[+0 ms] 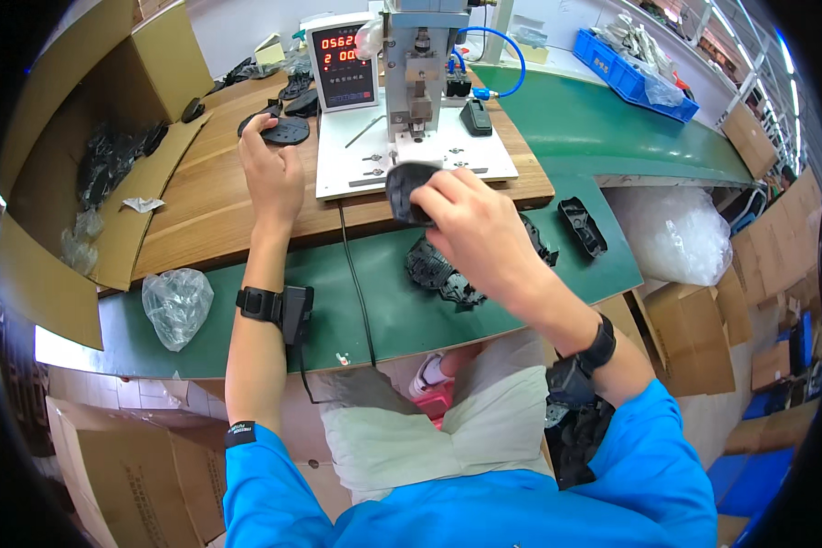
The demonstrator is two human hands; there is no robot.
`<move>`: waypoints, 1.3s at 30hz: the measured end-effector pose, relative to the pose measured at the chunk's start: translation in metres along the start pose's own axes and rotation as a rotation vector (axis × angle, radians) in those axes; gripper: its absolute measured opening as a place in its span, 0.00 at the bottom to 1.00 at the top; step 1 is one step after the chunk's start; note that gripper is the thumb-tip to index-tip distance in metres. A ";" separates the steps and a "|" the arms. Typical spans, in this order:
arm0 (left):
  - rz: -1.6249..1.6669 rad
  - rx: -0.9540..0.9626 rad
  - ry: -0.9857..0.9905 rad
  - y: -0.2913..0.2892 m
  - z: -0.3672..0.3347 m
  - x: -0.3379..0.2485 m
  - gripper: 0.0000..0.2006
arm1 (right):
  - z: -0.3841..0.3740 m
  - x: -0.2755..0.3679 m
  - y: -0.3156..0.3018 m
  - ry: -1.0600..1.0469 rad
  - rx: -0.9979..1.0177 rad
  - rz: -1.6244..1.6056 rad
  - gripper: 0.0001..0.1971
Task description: Use a pneumatic press to assemble electronic component housings on an assembly line.
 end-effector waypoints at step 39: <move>-0.062 0.194 -0.152 0.019 0.001 0.070 0.27 | 0.009 -0.015 -0.011 -0.054 -0.202 -0.136 0.22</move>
Point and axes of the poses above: each hand's wrist, its own z-axis away from the middle knuckle, its own y-axis out of the palm, x = y × z, the point moved 10 cm from there along -z, towards the middle knuckle, and after that the axes turned 9 degrees about x, right-handed, at the moved point
